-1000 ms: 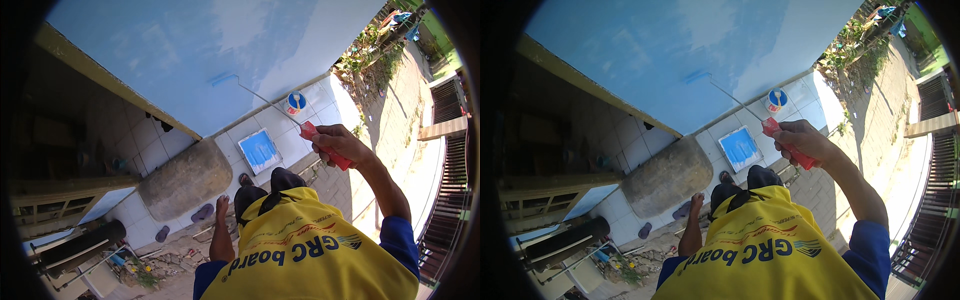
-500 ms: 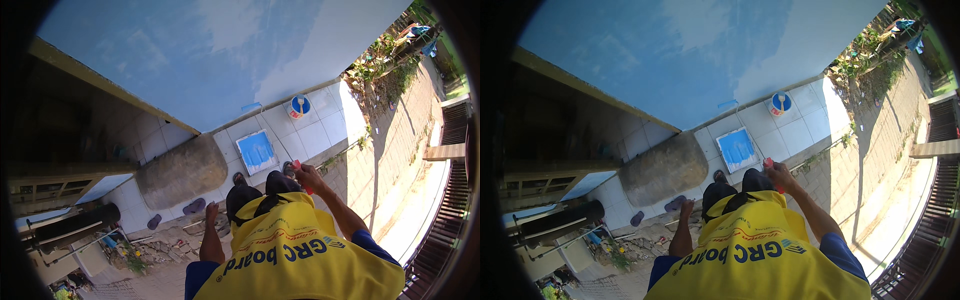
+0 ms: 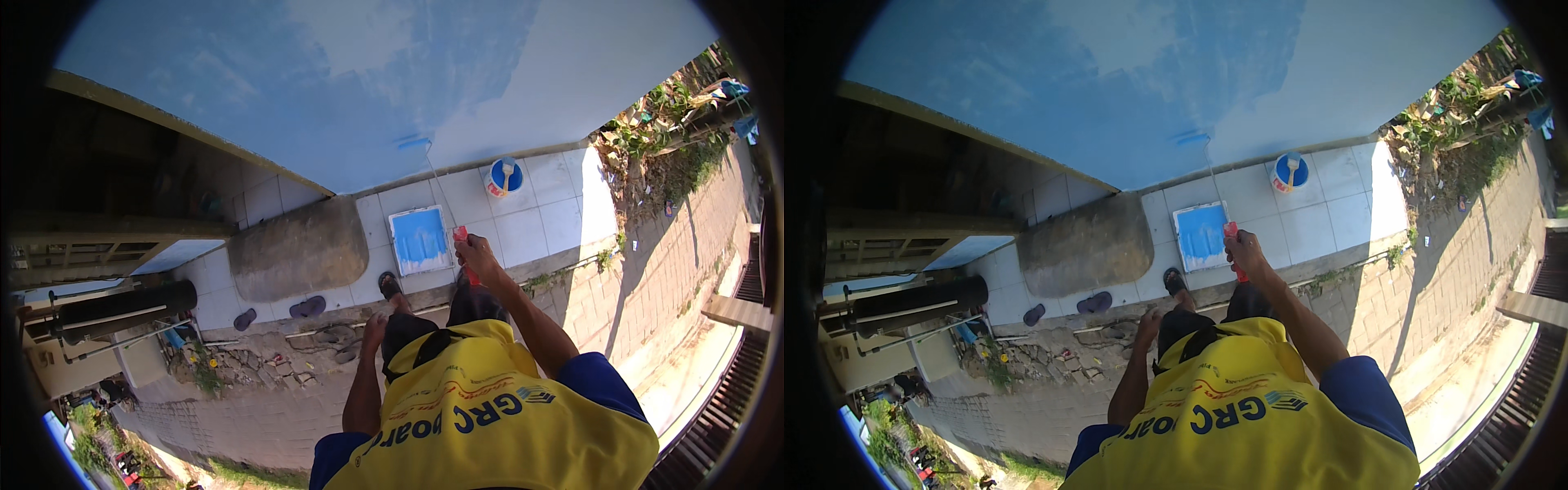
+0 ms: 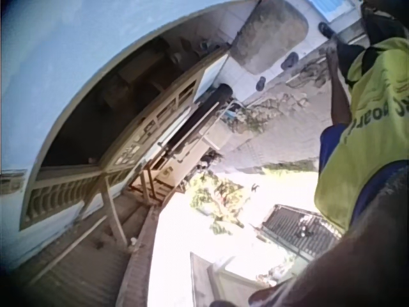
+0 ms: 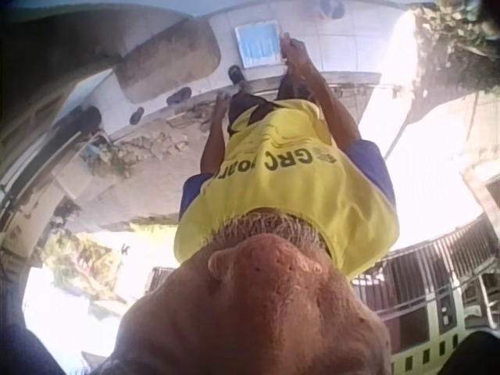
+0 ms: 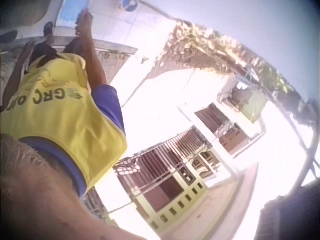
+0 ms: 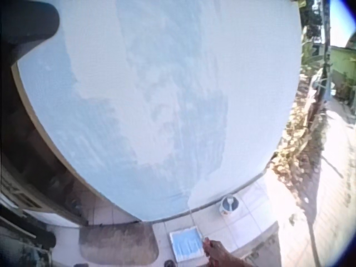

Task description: The person is painting a wall using a roller, dipping it into a tray of blue paint and applying it to the surface.

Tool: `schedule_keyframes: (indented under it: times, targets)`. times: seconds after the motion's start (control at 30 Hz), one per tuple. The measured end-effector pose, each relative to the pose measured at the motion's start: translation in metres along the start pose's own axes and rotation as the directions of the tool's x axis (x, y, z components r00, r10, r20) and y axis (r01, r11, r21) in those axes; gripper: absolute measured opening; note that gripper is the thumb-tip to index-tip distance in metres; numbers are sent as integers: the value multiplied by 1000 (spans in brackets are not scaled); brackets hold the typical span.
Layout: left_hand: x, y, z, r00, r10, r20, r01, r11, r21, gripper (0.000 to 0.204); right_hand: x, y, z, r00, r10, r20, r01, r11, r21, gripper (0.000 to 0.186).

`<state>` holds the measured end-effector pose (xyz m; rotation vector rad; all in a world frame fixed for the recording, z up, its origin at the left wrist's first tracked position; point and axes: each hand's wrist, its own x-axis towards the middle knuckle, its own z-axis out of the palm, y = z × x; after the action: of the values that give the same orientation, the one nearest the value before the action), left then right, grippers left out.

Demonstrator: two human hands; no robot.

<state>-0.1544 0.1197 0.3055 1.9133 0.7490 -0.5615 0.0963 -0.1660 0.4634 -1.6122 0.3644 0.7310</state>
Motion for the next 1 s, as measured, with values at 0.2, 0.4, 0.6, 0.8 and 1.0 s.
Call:
schedule_keyframes:
  times: [0.2, 0.4, 0.6, 0.8, 1.0]
  targets:
    - [-13, -29, -17, 994, 39, -98, -32, 997, 66, 45, 12, -6, 1, 1000, 4, 1, -4, 999, 54, 22]
    - [4, -75, -62, 999, 7, -51, 2, 985, 173, 38, -29, -35, 14, 995, -100, -9, 100, 995, 14, 23]
    - [34, -90, -80, 991, 119, -65, -108, 982, 155, 34, -105, -104, 15, 998, -65, 20, 64, 997, 43, 21]
    - [66, -69, -65, 980, 184, -74, -184, 983, 9, 34, -167, -171, 14, 997, -59, -46, 59, 998, -4, 21]
    - [81, -57, -57, 961, 265, -80, -269, 962, -39, 33, -210, -215, 17, 997, -49, -68, 43, 996, -82, 23]
